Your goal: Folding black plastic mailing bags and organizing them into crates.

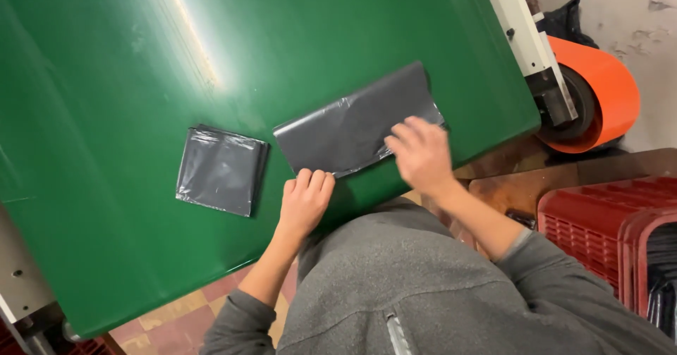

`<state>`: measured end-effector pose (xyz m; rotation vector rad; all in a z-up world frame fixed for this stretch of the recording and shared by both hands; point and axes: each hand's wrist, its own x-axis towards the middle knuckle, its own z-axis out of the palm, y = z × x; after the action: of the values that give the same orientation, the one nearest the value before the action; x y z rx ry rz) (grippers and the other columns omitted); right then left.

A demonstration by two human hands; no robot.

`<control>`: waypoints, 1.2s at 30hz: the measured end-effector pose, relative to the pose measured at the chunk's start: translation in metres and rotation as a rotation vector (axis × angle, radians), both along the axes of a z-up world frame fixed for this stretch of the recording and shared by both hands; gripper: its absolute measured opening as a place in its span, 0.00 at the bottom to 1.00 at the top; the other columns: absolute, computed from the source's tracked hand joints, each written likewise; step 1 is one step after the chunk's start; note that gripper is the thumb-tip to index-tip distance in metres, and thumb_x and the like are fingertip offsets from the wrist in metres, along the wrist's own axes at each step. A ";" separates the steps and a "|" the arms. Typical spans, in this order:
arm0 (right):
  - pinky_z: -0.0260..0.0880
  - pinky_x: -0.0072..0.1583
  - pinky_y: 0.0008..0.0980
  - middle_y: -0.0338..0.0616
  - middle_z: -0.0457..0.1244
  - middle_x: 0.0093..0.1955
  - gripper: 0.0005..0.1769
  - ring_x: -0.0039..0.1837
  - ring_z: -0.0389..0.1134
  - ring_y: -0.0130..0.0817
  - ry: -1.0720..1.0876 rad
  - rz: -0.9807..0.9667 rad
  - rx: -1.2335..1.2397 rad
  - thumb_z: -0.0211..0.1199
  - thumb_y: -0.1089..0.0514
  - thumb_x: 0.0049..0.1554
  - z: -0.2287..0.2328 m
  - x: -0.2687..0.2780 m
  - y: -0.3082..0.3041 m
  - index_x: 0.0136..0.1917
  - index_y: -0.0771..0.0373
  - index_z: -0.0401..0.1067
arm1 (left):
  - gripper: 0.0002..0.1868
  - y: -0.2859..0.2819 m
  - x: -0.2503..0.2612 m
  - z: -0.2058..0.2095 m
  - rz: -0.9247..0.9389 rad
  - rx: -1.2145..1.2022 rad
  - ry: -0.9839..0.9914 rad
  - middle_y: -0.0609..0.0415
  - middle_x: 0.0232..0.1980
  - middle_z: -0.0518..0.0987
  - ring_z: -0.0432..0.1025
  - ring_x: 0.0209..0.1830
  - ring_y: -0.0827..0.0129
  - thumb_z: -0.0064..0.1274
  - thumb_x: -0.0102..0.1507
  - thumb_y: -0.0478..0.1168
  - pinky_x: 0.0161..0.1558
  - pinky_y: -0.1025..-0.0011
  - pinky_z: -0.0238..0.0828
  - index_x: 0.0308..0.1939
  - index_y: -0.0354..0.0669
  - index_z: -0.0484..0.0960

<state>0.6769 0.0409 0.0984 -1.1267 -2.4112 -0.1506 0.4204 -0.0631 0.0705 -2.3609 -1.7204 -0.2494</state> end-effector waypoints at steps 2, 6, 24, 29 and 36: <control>0.65 0.67 0.49 0.49 0.67 0.60 0.15 0.68 0.66 0.50 0.147 0.304 -0.105 0.63 0.65 0.53 0.011 -0.017 -0.015 0.55 0.65 0.77 | 0.06 0.007 0.004 0.003 -0.112 -0.180 -0.052 0.60 0.36 0.72 0.71 0.39 0.66 0.58 0.59 0.41 0.35 0.66 0.64 0.35 0.51 0.76; 0.67 0.70 0.50 0.52 0.67 0.62 0.15 0.69 0.67 0.52 0.221 0.379 -0.265 0.61 0.66 0.55 -0.030 -0.013 -0.046 0.56 0.69 0.75 | 0.08 0.048 0.022 0.016 -0.329 -0.412 -0.368 0.56 0.37 0.77 0.74 0.41 0.60 0.56 0.58 0.43 0.40 0.61 0.70 0.37 0.45 0.80; 0.70 0.43 0.25 0.36 0.68 0.50 0.13 0.42 0.69 0.25 1.546 -0.487 -1.483 0.49 0.60 0.64 -0.064 0.023 -0.012 0.63 0.57 0.65 | 0.21 0.163 0.063 -0.055 0.106 -0.230 -0.630 0.50 0.36 0.79 0.77 0.31 0.52 0.57 0.66 0.58 0.31 0.56 0.73 0.39 0.44 0.76; 0.66 0.37 0.28 0.36 0.63 0.47 0.07 0.37 0.64 0.26 1.588 -0.415 -1.351 0.56 0.61 0.67 -0.162 0.068 -0.016 0.56 0.56 0.61 | 0.24 0.172 0.067 -0.046 0.164 0.001 -0.617 0.52 0.32 0.76 0.77 0.27 0.56 0.59 0.56 0.62 0.25 0.55 0.72 0.36 0.47 0.74; 0.58 0.39 0.24 0.40 0.65 0.60 0.18 0.50 0.67 0.27 1.437 -0.455 -0.922 0.60 0.63 0.65 -0.068 -0.023 -0.043 0.67 0.59 0.62 | 0.18 0.099 0.014 0.008 -0.234 0.180 -0.812 0.50 0.34 0.74 0.75 0.31 0.56 0.59 0.62 0.54 0.28 0.58 0.72 0.33 0.45 0.75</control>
<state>0.6542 -0.0026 0.0305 -1.3520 -0.8370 1.2695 0.4346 0.0361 0.0780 -2.4785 -1.5601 -1.5008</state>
